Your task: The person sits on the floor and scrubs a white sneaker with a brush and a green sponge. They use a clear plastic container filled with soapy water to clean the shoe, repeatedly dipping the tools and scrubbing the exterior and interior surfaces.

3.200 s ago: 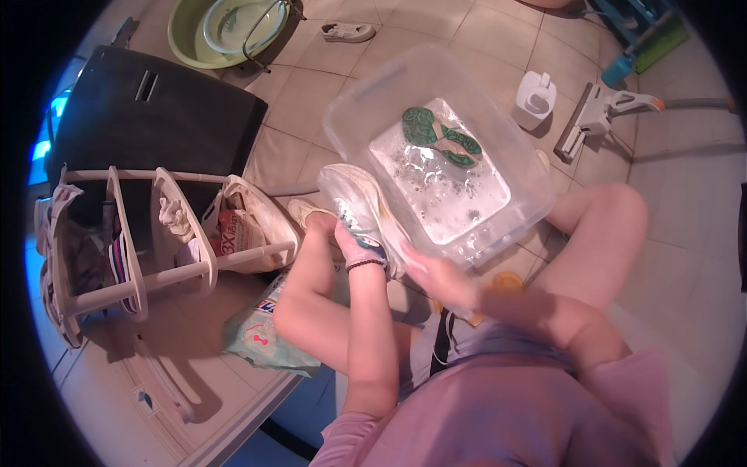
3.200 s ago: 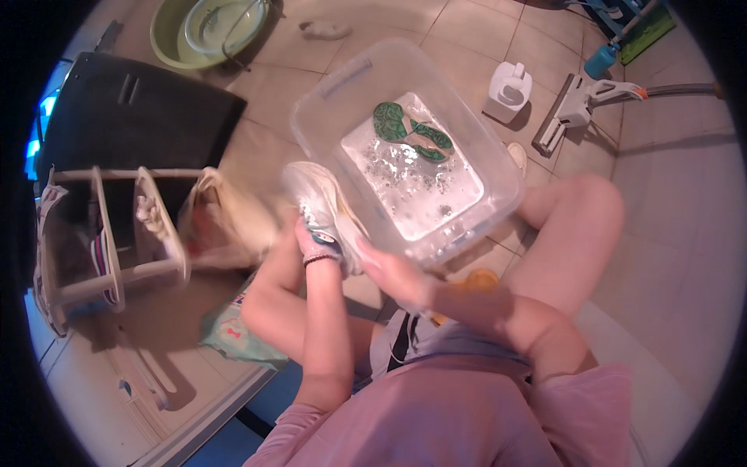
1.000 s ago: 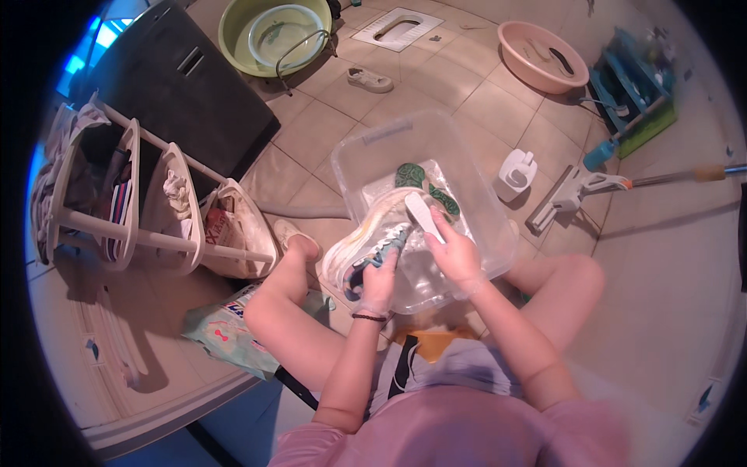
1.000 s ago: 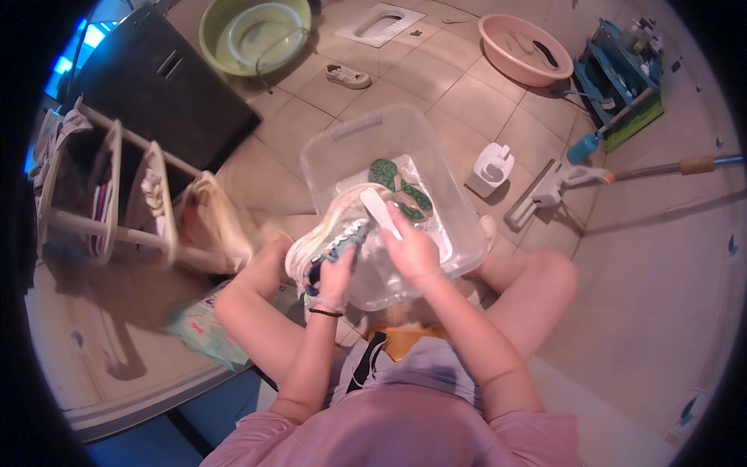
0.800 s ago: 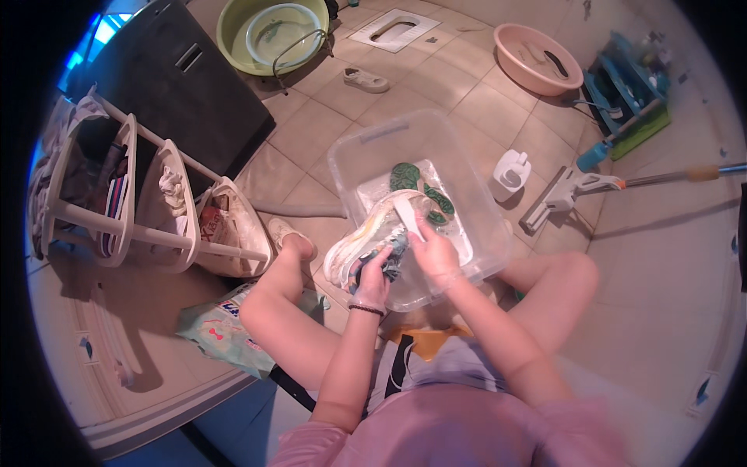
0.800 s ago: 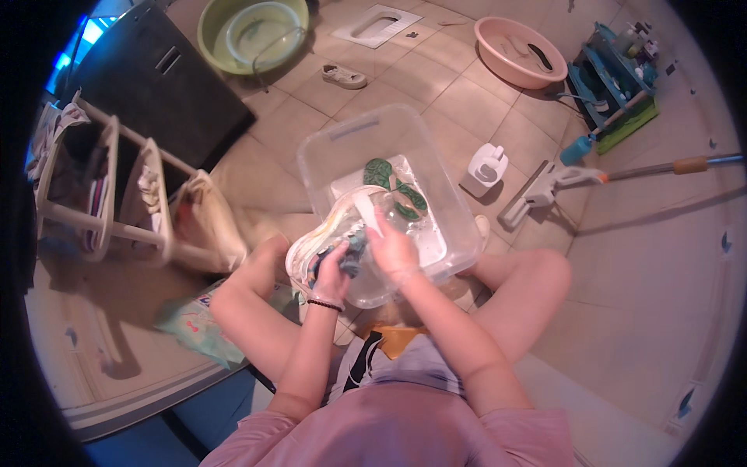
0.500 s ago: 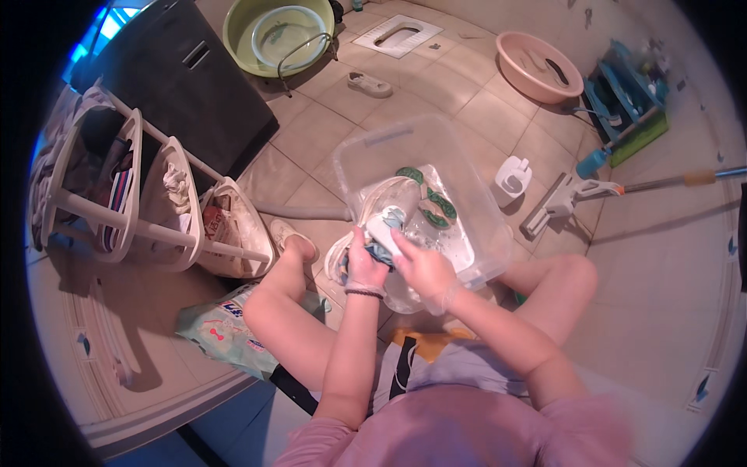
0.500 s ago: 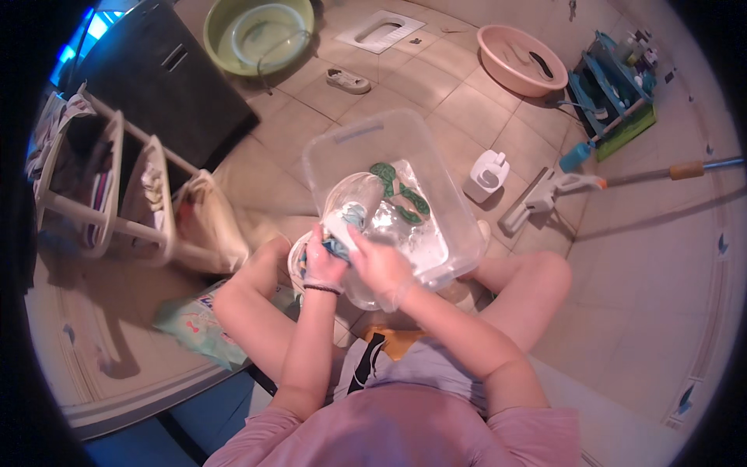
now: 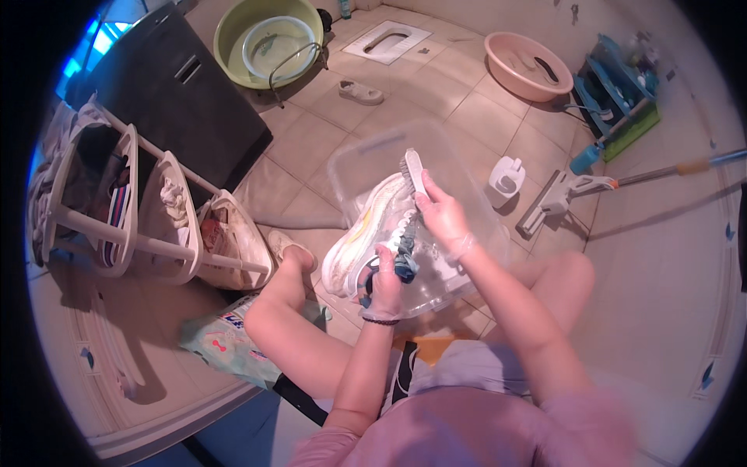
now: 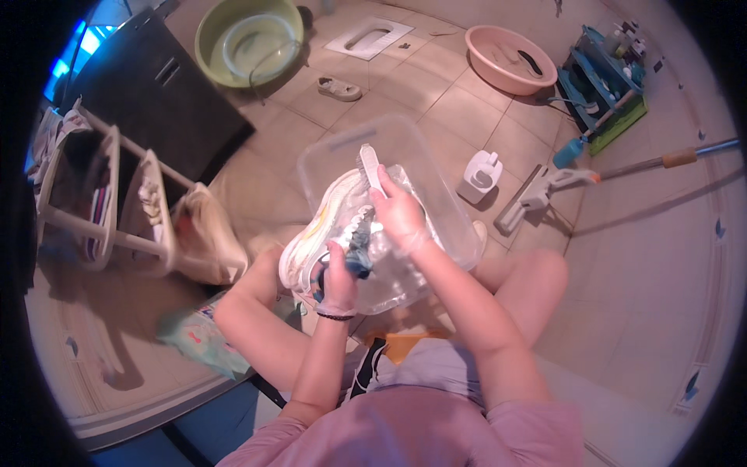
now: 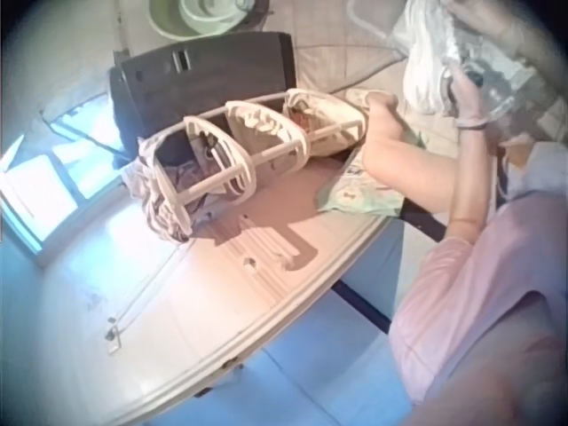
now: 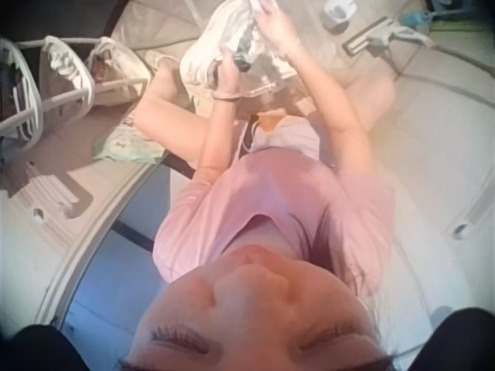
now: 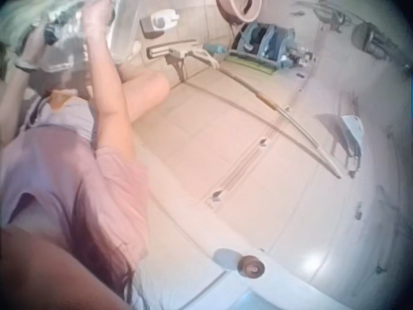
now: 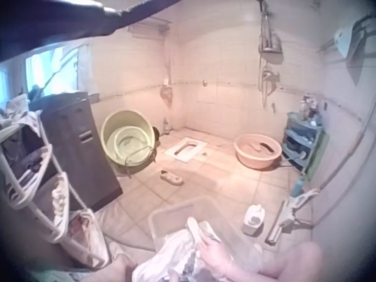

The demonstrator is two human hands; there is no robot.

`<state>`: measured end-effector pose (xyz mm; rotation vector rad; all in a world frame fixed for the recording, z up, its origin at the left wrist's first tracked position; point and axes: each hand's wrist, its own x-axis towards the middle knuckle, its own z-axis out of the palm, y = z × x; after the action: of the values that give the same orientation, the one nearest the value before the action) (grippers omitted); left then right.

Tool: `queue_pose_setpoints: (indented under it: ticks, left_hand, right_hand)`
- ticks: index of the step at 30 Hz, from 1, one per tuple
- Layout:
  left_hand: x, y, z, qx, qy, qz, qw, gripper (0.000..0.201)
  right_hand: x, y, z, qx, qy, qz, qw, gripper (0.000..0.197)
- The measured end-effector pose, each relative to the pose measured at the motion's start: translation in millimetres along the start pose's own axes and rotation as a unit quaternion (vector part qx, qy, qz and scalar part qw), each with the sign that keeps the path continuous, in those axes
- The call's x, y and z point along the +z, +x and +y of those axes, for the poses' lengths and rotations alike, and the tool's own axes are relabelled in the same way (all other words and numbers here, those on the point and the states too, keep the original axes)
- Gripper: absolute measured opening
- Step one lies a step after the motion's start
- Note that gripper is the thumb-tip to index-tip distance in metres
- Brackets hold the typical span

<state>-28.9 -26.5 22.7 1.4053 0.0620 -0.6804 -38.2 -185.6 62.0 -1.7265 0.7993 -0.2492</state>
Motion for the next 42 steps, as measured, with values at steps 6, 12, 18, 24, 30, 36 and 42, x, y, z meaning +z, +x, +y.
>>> queue_pose_setpoints:
  ticks: [6, 12, 18, 24, 30, 36, 42]
  left_hand:
    - [-11, -1, 27, 0.009, -0.180, -0.036, 0.983, 0.050]
    - [7, -4, 24, 0.028, -0.249, -0.049, 0.967, 0.046]
    - [16, -14, 26, 0.022, -0.201, -0.067, 0.977, 0.045]
    - [2, -13, 43, 0.056, -0.253, -0.112, 0.959, 0.049]
    - [12, -11, 33, 0.029, -0.218, -0.097, 0.971, 0.054]
    - [7, -10, 37, 0.008, -0.264, -0.107, 0.958, 0.049]
    - [-1, 0, 33, 0.006, -0.304, -0.089, 0.949, 0.051]
  right_hand:
    - [2, -38, 4, -0.118, -0.152, -0.072, 0.979, 0.046]
    - [-8, -32, -6, -0.128, -0.142, -0.054, 0.980, 0.044]
    - [-25, -3, -23, -0.002, -0.055, 0.032, 0.998, 0.046]
    - [12, -47, -15, -0.164, -0.107, -0.062, 0.979, 0.047]
    - [-4, -17, -30, -0.072, -0.059, -0.003, 0.996, 0.048]
    - [-3, -26, 1, -0.068, -0.028, -0.055, 0.996, 0.047]
    - [20, -73, -21, -0.133, -0.126, -0.146, 0.972, 0.044]
